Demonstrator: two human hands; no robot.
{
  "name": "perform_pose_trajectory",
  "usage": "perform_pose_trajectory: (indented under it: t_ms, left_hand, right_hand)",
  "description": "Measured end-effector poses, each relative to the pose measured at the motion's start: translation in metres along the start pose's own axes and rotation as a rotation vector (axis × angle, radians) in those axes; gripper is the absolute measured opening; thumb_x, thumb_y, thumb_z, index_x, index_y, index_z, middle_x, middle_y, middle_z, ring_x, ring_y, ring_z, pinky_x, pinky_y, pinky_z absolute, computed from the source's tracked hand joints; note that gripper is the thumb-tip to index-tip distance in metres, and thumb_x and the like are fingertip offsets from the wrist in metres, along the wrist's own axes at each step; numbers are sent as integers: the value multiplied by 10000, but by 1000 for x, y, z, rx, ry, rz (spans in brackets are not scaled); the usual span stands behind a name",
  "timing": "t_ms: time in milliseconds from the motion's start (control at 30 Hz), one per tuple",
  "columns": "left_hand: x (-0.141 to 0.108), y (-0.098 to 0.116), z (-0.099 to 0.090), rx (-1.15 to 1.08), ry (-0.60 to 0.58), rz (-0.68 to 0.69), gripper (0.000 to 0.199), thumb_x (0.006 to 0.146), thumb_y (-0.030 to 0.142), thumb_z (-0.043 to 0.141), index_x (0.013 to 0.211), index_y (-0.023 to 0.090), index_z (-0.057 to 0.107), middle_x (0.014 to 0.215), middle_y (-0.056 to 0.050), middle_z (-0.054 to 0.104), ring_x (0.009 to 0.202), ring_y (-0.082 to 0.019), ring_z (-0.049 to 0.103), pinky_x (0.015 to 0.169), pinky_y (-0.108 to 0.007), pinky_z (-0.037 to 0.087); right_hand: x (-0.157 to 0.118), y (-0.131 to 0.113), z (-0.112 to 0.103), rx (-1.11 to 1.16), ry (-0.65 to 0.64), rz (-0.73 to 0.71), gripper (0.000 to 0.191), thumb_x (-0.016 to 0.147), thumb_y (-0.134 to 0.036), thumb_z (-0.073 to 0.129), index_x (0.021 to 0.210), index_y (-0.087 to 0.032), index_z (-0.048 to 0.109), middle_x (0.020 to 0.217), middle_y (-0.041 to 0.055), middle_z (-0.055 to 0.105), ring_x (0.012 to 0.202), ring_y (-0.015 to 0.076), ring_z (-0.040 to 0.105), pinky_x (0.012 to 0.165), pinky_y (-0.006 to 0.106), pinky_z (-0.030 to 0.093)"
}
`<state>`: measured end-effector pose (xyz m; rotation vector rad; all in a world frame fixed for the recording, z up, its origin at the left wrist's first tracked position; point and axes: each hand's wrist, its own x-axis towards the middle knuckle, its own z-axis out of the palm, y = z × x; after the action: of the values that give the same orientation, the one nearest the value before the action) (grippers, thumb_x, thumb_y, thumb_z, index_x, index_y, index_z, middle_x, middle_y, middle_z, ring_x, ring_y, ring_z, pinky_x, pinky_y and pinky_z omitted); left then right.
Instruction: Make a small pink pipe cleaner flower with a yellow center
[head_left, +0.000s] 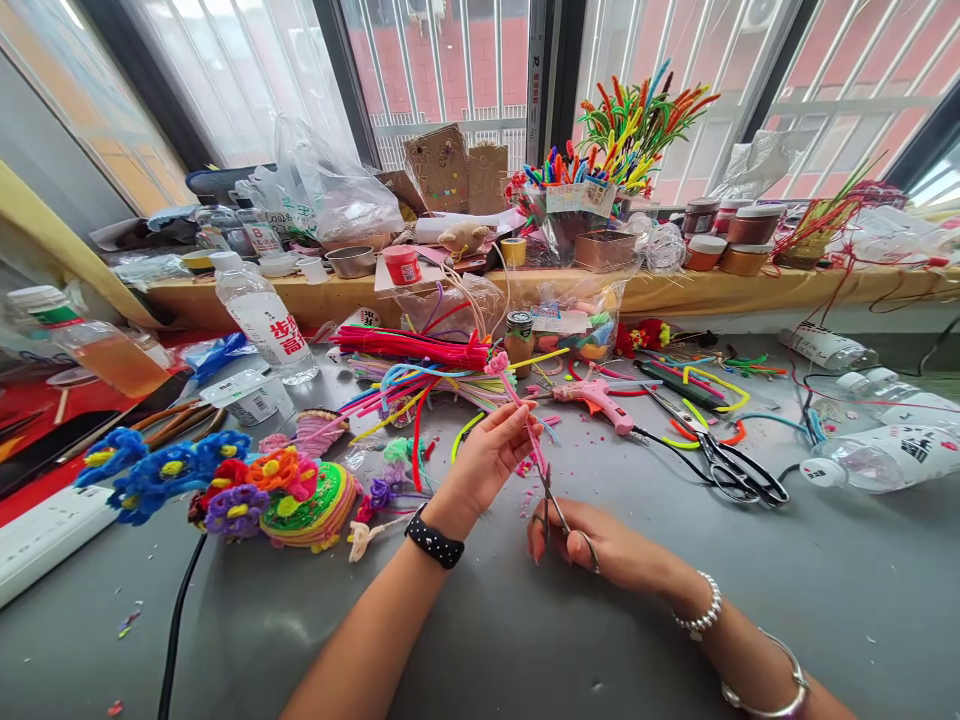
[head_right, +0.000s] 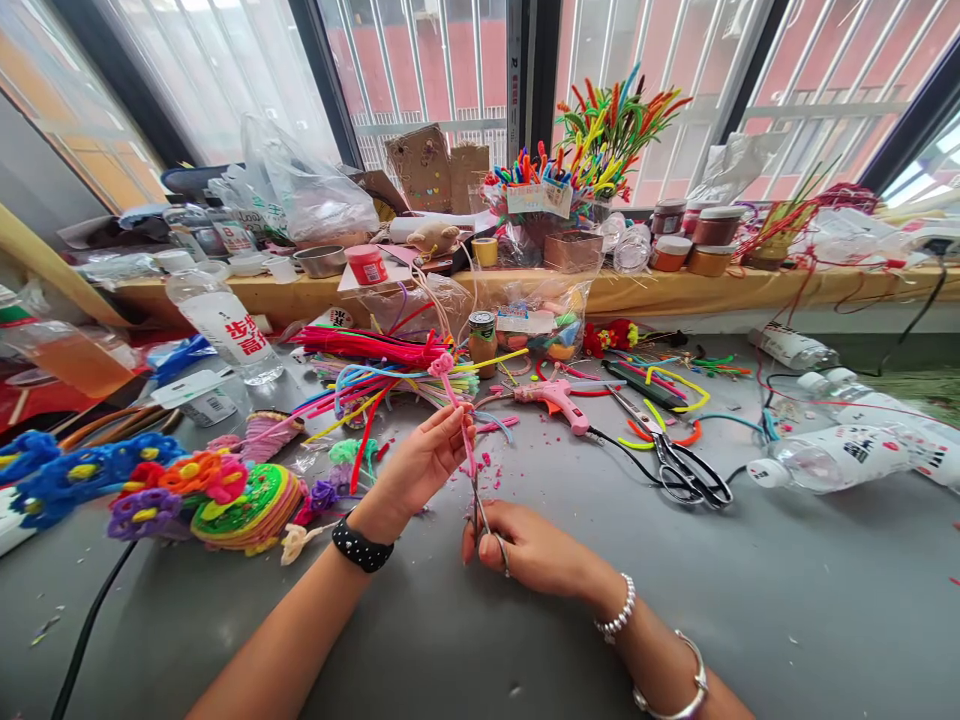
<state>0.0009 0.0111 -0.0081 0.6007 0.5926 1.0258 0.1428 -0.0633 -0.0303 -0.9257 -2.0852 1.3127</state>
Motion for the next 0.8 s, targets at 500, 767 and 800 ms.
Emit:
perform_pose_trajectory:
  t_ms: [500,767,800]
  left_hand:
    - [0,-1,0,63,14,-12,94,719,100,565,757,136,643,656,1,636,593,-67,614,551,-132,477]
    - [1,-1,-2,60,19,0,84,698,112,591,759,144,638,657,7,633,589,-63,607,553,-135,475]
    - [1,-1,-2,55,21,5,85,694,113,594,760,145,638,656,8,633,588,-62,606,555,-136,475]
  right_hand:
    - [2,3,4,-4,51,7,714,692,-733,129,749,-140,521,724,24,499,615,121,418,574,235,349]
    - [5,8,6,24,94,-16,691,689,-736,175,674,-135,515,691,24,511,601,117,419,554,229,341]
    - [5,9,7,30,104,-12,684,691,-734,186,664,-134,514,683,23,510,590,114,413,545,227,339]
